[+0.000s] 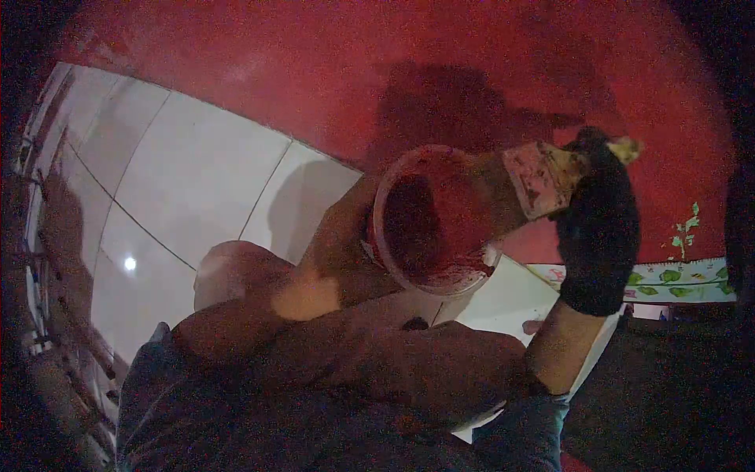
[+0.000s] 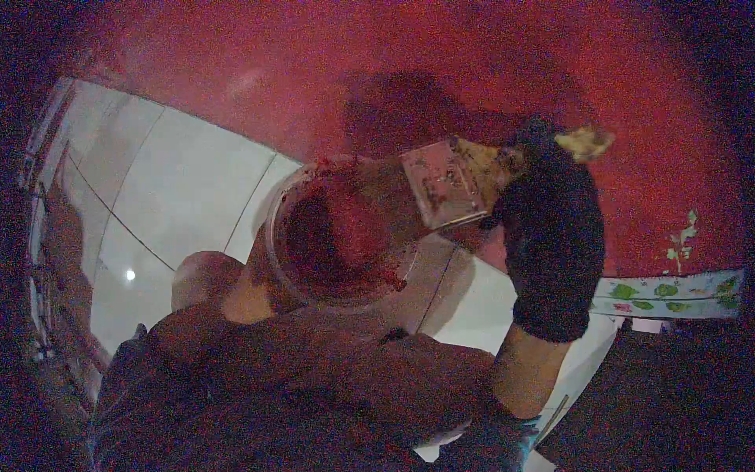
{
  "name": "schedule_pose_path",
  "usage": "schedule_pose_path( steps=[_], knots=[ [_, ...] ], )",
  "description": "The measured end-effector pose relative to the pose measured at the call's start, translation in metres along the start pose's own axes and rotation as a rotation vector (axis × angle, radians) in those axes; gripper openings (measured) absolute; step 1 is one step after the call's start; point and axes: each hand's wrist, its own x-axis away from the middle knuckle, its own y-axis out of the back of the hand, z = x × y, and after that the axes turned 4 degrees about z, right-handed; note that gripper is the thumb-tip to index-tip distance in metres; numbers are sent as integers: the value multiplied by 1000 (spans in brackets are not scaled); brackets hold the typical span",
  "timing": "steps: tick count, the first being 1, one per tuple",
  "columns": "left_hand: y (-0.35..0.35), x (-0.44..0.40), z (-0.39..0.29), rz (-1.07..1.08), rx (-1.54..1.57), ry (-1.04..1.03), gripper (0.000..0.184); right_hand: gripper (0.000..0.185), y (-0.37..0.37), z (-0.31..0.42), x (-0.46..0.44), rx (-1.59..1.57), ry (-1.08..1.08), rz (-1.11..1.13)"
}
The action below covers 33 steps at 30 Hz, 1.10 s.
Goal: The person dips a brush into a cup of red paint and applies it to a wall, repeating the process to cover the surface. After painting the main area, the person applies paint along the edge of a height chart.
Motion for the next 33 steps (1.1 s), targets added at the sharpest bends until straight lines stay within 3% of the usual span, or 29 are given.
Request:
schedule_pose_path(
  steps=[2,6,12,16,18,19,21,23,25,26,30,32,33],
  knots=[
    [4,-2,11,-34,-261,-1,82,38,-9,-4,6,-53,-21,18],
    [1,-7,15,-31,-321,-86,82,46,-22,-11,11,19,49,24],
    [-2,-15,17,-31,-400,-146,84,44,-33,-13,19,-151,48,128],
    [-8,-22,24,-35,-493,-187,85,44,-28,-11,19,-72,35,134],
    [-7,-22,17,-26,-487,-202,84,47,-28,-14,20,-125,308,46],
    [-8,-22,17,-29,-478,-203,84,44,-25,-13,21,-146,254,77],
    [5,-17,27,297,-1297,-111,78,36,-24,-23,25,-230,197,75],
    [9,-16,38,60,-768,-58,68,30,-22,-39,32,-254,167,24],
    [18,-19,55,117,-707,-69,71,20,-20,-51,37,-1500,-443,-111],
    [21,-19,64,123,-659,-41,75,20,-14,-62,45,-1490,-449,-149],
    [30,-24,77,107,-478,81,83,13,24,-105,84,-214,-530,-335],
    [23,-22,60,56,-354,101,77,9,18,-136,111,-464,-595,-647],
    [18,-20,53,24,-294,108,75,9,24,-140,110,-460,-600,-658]
  ],
)
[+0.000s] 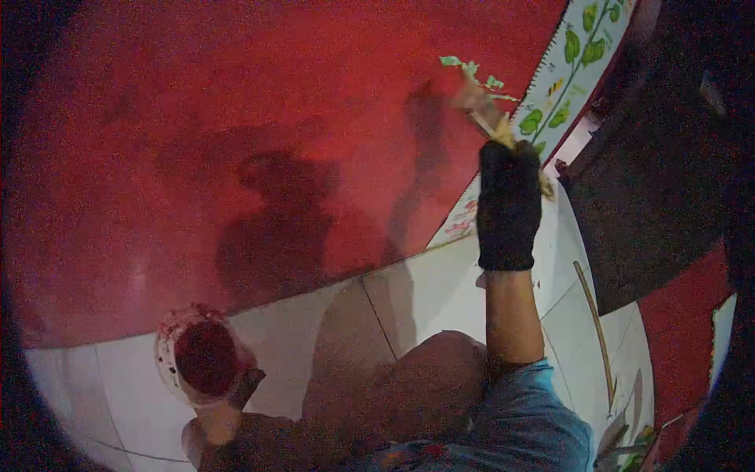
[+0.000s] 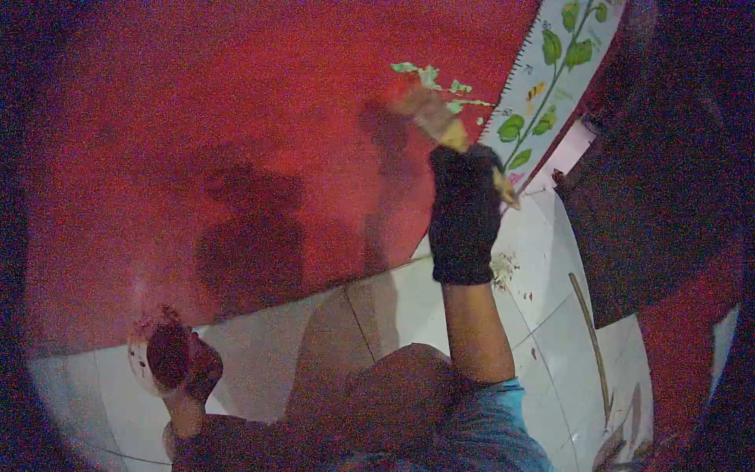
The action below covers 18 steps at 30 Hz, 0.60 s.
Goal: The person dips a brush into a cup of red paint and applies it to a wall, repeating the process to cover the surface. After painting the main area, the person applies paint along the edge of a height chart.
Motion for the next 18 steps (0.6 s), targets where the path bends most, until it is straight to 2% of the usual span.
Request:
schedule_pose_path(
  steps=[2,3,5,6,7,8,9,12,13,14,15,16,17,18],
  knots=[
    [-6,8,-18,-27,121,8,71,8,8,8,-12,195,15,-300],
    [-10,11,-26,-21,165,11,70,8,11,1,-19,192,15,-306],
    [-13,19,-41,3,226,17,69,8,15,-14,-31,606,241,-301],
    [-22,20,-49,6,223,17,69,7,12,-24,-37,223,183,-318],
    [-33,19,-59,-82,245,8,68,7,14,-31,-36,223,179,-319],
    [-38,19,-65,-173,268,-3,68,6,18,-37,-37,128,143,-461],
    [-43,14,-65,-174,265,-6,68,6,21,-45,-40,31,107,-604],
    [-39,14,-58,-125,245,-59,66,14,8,-32,-33,61,134,-532],
    [-31,12,-42,-158,537,116,65,18,-1,-26,-30,63,136,-492],
    [-27,11,-36,-191,827,296,65,12,-14,-20,-26,44,308,-451],
    [-30,12,-39,-183,823,298,65,7,-23,-17,-22,24,481,-407],
    [-37,14,-50,-135,422,155,64,7,-24,-14,-19,26,480,-413],
    [-41,15,-57,-89,22,8,63,8,-24,-7,-16,-298,348,-296],
    [-43,16,-59,-90,18,6,63,9,-23,1,-15,-617,208,-171]
  ],
)
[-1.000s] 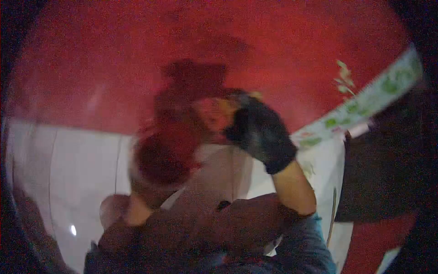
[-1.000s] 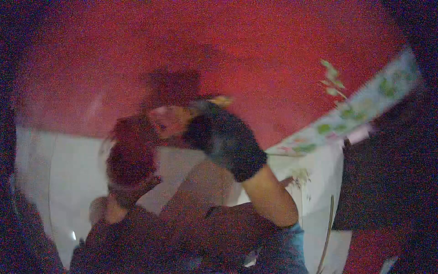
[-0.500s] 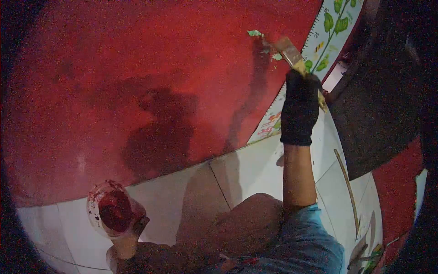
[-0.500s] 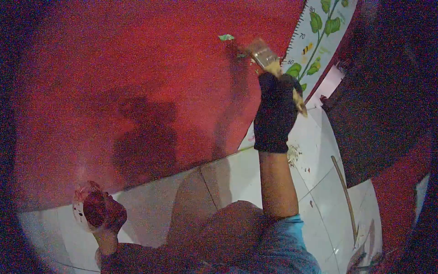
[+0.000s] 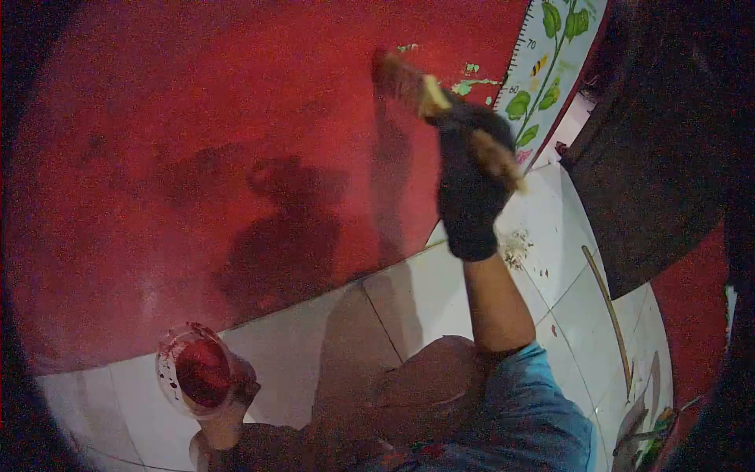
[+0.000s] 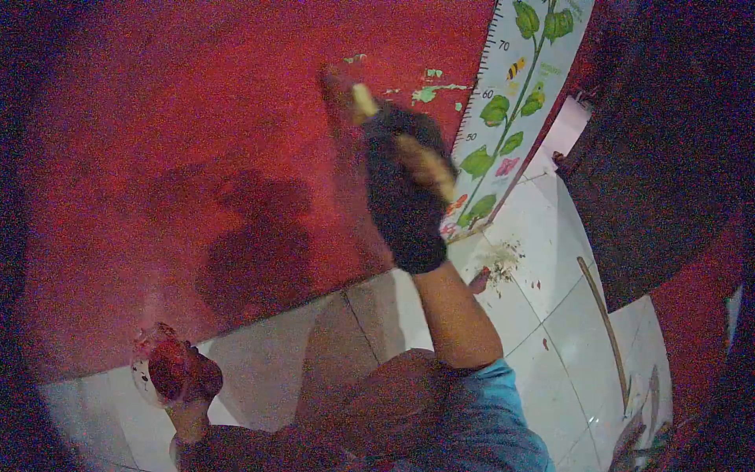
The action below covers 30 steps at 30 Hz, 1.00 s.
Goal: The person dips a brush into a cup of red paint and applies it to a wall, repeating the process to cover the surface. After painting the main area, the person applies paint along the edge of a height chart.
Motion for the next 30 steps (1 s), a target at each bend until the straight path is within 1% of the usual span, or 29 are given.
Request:
schedule_pose_path(
  steps=[1,3,4,5,6,7,8,9,10,11,12,13,14,15,16,17,18,19,20,21,22,23,24,25,26,27,28,29,30],
  knots=[
    [-1,2,-1,-1,60,-30,63,10,4,17,-7,956,-92,-97],
    [-3,5,-4,-7,121,-57,63,10,32,4,-31,1004,292,-70],
    [-4,7,-9,-45,379,50,64,10,30,1,-33,1002,294,-68],
    [-4,7,-11,-84,638,152,64,10,26,-2,-36,771,263,-213],
    [-3,5,-11,-86,639,146,64,11,22,-5,-37,537,225,-351],
    [1,5,-10,-100,709,214,66,11,13,-10,-31,535,223,-354],
    [5,5,-8,-110,777,285,68,12,2,-15,-20,600,398,-176],
    [9,7,3,-105,772,286,68,14,-5,-16,-11,661,571,7],
    [13,9,23,3,621,-31,63,14,-9,-11,-4,666,569,1],
    [13,9,28,106,460,-348,59,15,-14,-1,2,666,422,26],
    [12,6,23,105,456,-355,59,16,-20,8,1,658,277,52],
    [6,5,4,-36,477,-81,66,15,-19,26,-11,839,269,41],
    [2,4,-6,-174,492,200,75,15,-4,21,-20,1179,404,34],
    [5,6,-3,-172,492,207,75,14,10,14,-31,1523,541,29],
    [10,7,3,-35,305,72,71,14,17,11,-36,1528,542,34],
    [14,8,7,97,119,-70,67,11,22,8,-40,1111,392,-135],
    [16,7,7,93,124,-74,67,10,23,5,-43,683,241,-283],
    [17,7,7,172,242,-72,59,10,21,1,-42,676,247,-280],
    [19,6,7,253,359,-65,52,9,21,-3,-38,734,287,-261],
    [21,8,9,254,357,-62,52,10,23,-6,-31,796,322,-245],
    [23,9,11,138,445,97,48,11,15,-12,-20,646,199,-154],
    [24,9,13,23,530,257,47,13,11,-18,-13,849,384,-4],
    [25,7,17,27,531,257,47,14,8,-11,6,794,165,29],
    [27,3,22,136,680,207,50,16,-1,1,21,728,-49,63],
    [29,1,24,242,825,156,53,15,7,-1,18,790,69,94],
    [29,3,24,236,825,153,53,14,17,-2,13,849,187,126],
    [28,5,23,207,892,233,54,14,25,1,1,1021,137,-27],
    [28,8,23,180,957,318,55,15,37,5,-15,1103,155,-51],
    [28,9,30,180,957,324,55,15,41,-1,-23,915,152,-187]
  ],
)
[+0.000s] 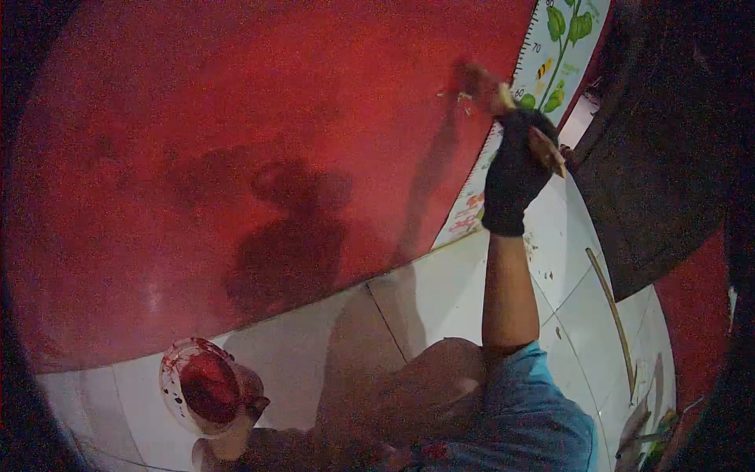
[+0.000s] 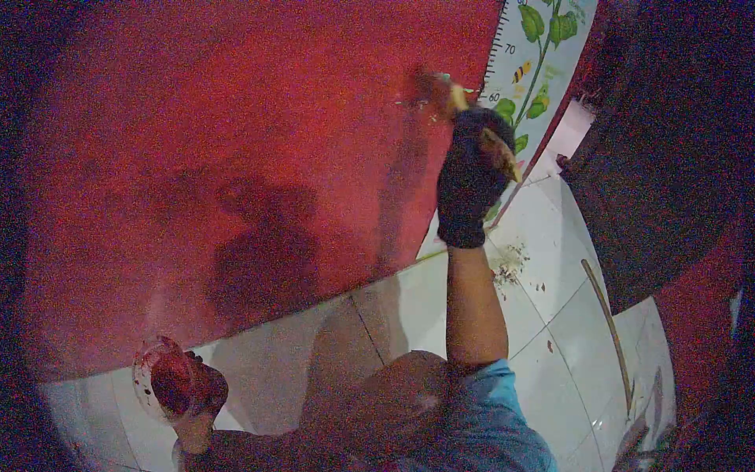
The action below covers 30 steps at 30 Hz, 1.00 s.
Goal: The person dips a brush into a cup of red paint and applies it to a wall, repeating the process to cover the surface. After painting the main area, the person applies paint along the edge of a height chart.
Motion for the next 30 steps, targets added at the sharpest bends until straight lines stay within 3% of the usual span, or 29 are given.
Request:
schedule_pose_path(
  steps=[1,2,3,5,6,7,8,10,11,13,14,15,16,17,18,19,20,21,22,23,25,26,27,29,30],
  knots=[
    [9,-5,8,0,-610,-315,56,14,-4,-7,-3,-176,-75,-126],
    [13,-7,13,0,-1218,-631,58,12,-7,-7,3,-123,-55,-79],
    [6,-5,10,4,-1215,-632,58,11,-11,-4,15,-69,-36,-33],
    [-13,-1,0,212,-749,-318,43,13,-26,-16,55,-336,22,262],
    [-14,-4,0,211,-747,-321,43,14,-22,-4,67,-287,150,420],
    [-12,-7,1,203,-933,-374,44,15,-18,10,76,-235,277,579],
    [-9,-10,2,188,-1120,-427,44,15,-16,22,78,-239,281,582],
    [-1,-14,4,140,-1491,-527,46,11,-13,53,70,-518,24,843],
    [3,-15,6,105,-1674,-567,47,11,-9,67,61,-527,31,860],
    [-1,-20,9,87,-1554,-457,51,16,-1,100,41,-139,31,797],
    [-6,-24,8,83,-1438,-354,55,11,4,112,31,-126,165,769],
    [-10,-26,7,64,-1320,-255,59,7,-4,107,40,-352,179,548],
    [-12,-24,5,24,-1198,-157,63,10,-3,128,35,-589,-80,603],
    [-15,-22,5,-64,-1189,-142,63,13,-2,137,30,-378,194,656],
    [-20,-22,6,29,-1082,-300,60,16,-1,139,26,-185,477,683],
    [-24,-23,7,117,-982,-461,61,16,0,133,26,-266,481,739],
    [-23,-24,8,210,-886,-628,66,21,3,122,27,76,546,728],
    [-19,-24,7,205,-796,-603,72,28,0,122,29,424,616,691],
    [-14,-23,7,213,-703,-587,78,28,-1,157,17,308,572,982],
    [-11,-21,6,155,-707,-590,78,28,-8,162,22,263,594,1014],
    [-4,-22,5,200,-831,-666,84,33,-19,166,29,528,1125,756],
    [2,-23,9,166,-654,-503,85,36,-24,187,40,645,1187,623],
    [3,-22,8,153,-652,-504,85,36,-27,197,42,634,1194,627],
    [-4,-22,-1,187,-706,-581,84,38,-33,211,42,-426,387,1235],
    [-3,-21,-1,179,-706,-582,84,38,-36,218,46,-431,389,1240]
  ],
)
